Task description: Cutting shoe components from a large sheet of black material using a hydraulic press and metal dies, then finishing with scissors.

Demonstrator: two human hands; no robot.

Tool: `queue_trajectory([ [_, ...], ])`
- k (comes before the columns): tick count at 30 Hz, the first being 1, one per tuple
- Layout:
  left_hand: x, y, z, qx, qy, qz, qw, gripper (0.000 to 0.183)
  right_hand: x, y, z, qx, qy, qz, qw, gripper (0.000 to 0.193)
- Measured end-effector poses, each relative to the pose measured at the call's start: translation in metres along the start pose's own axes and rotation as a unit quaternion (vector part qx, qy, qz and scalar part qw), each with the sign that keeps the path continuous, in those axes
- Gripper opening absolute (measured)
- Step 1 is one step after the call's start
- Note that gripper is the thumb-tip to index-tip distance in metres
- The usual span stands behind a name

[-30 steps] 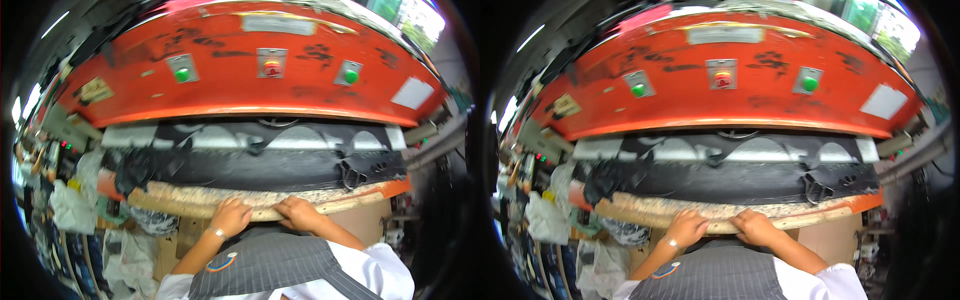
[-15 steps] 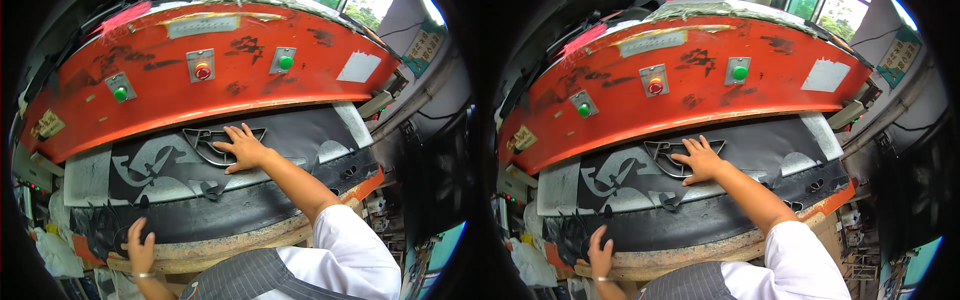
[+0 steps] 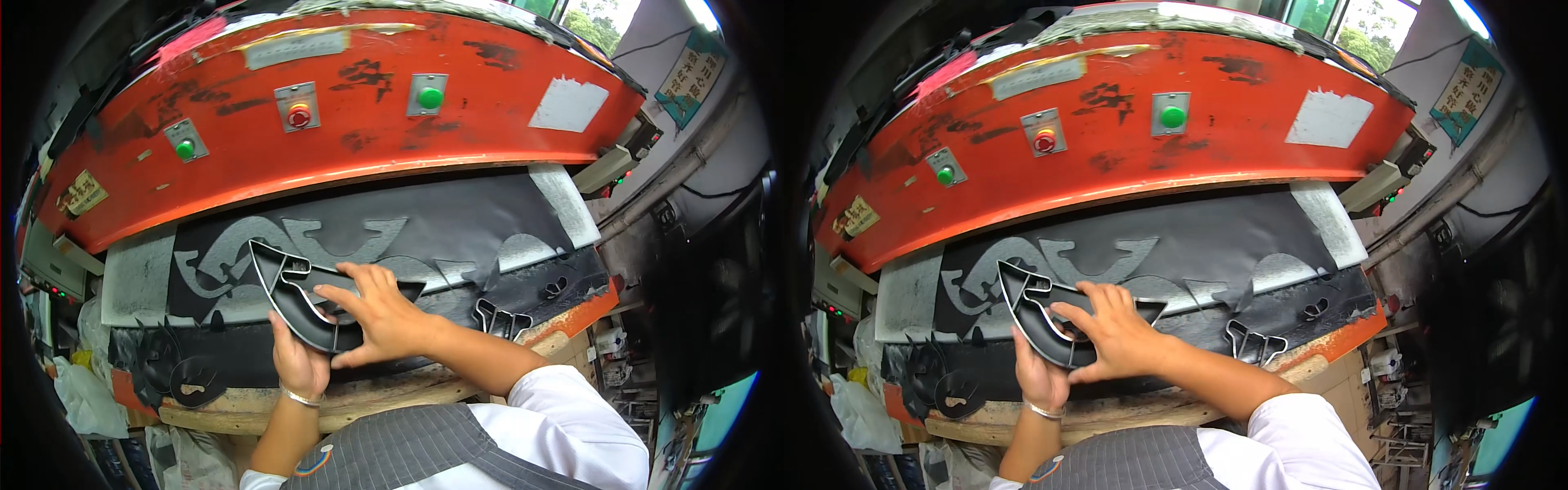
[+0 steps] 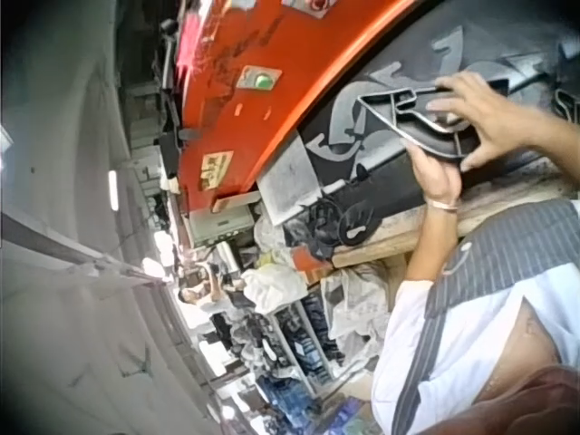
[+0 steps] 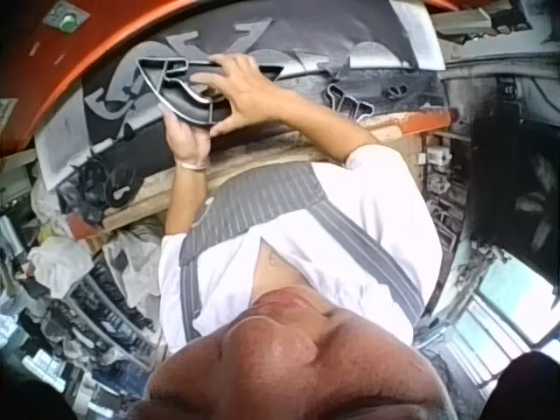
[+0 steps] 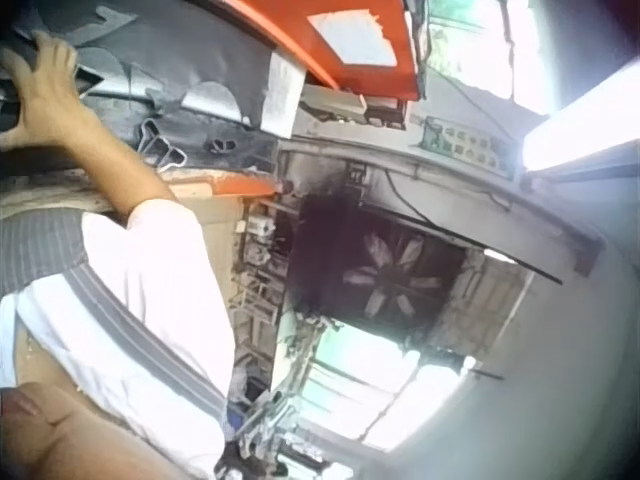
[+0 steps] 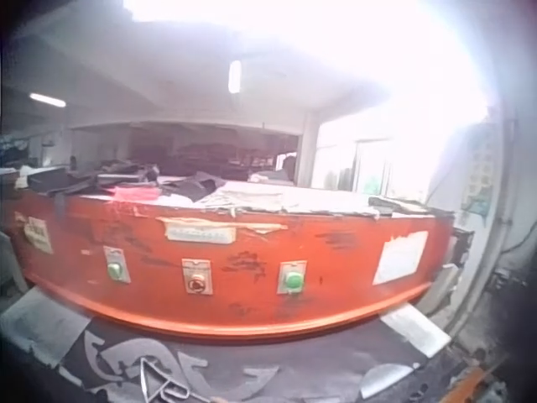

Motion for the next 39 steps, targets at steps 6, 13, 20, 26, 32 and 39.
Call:
queue_trajectory([
  [6, -0.102, 0.033, -0.051, 0.051, -0.156, -0.066, 0.984, 0.048, 0.129, 0.060, -0.028, 0.127, 0.119, 0.082, 0.981, 0.052],
  [13, -0.184, 0.059, -0.160, 0.107, -0.375, -0.239, 0.889, 0.043, 0.194, 0.122, -0.031, 0.193, 0.291, 0.026, 0.937, 0.026],
  [20, -0.151, 0.045, -0.170, 0.168, -0.210, -0.111, 0.957, 0.030, 0.194, 0.135, -0.042, 0.350, 0.267, 0.091, 0.894, 0.015],
  [26, 0.046, 0.043, -0.065, 0.045, -0.229, 0.246, 0.941, 0.031, 0.188, 0.093, 0.053, 0.091, 0.278, -0.017, 0.956, 0.017],
  [32, 0.102, 0.105, 0.103, -0.128, -0.851, 0.411, 0.301, 0.058, 0.140, 0.083, 0.206, -0.311, 0.159, -0.095, 0.932, 0.028],
  [39, 0.034, 0.025, 0.150, -0.227, -0.747, 0.247, 0.573, 0.039, 0.088, 0.056, 0.263, -0.442, 0.140, -0.075, 0.883, 0.029],
])
Point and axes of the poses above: each hand's wrist, its own y-axis away from the middle knuckle, its own x-axis out of the back of the hand, z = x × y, the point moved 9 cm from there along -y, towards the middle knuckle, and after that the axes turned 8 degrees about x, right-handed, at the moved point
